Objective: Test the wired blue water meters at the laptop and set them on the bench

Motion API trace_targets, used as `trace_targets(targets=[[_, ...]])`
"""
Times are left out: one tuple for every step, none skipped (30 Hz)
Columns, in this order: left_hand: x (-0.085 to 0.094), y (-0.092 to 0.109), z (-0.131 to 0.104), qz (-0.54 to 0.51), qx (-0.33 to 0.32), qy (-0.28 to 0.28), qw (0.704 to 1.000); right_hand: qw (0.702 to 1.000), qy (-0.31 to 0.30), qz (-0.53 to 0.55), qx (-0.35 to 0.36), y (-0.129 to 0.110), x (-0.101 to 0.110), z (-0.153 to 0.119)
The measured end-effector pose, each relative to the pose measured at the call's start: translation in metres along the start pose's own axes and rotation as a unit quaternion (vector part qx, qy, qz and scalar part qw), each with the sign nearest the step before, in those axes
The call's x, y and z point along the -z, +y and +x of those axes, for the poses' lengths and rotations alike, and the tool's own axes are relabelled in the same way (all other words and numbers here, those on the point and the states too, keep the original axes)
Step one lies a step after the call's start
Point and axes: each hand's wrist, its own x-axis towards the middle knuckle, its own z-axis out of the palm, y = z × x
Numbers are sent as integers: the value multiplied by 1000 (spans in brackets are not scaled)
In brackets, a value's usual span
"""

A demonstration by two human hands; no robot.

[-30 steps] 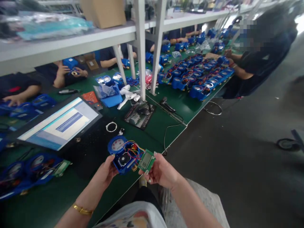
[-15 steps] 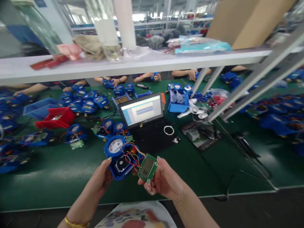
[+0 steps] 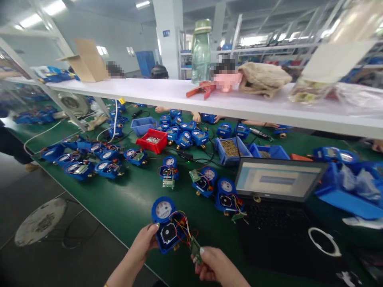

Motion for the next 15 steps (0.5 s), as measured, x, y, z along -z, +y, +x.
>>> trace_targets(targets=[[10,-1,6,1,1,6,1000,999,6,-38,-1,1,-5,11],[19,-2,12,3,2,13,1000,997,9,-72,5,1,-10,21],[26,-3,18,4,4,20,1000,995,10,-102,17,0,-13,29],[33,-5,23,5,7,27,1000,991,8,-128,30,0,-17,36],[38,-7,29,3,10,33,999,988,-1,-146,41,-1,-19,41],[42,-10,33,0,12,39,999,987,-12,-156,48,-2,-20,46],[45,-13,38,-4,13,43,999,985,-25,-161,51,-3,-21,50],[47,-15,41,-10,13,46,999,984,-37,-165,49,-4,-20,54],[49,-17,43,-16,12,49,999,983,-46,-169,47,-4,-19,58],[51,-19,44,-21,11,52,998,982,-53,-176,46,-3,-17,63],[52,-20,45,-25,11,55,998,980,-56,-187,44,-2,-15,68],[54,-20,45,-29,12,56,998,977,-60,-198,39,-1,-13,74],[57,-20,44,-31,14,58,998,976,-64,-207,32,-1,-11,80],[60,-19,44,-32,15,59,998,975,-68,-209,23,0,-10,86],[64,-18,45,-33,16,59,998,977,-65,-201,15,-1,-9,92]])
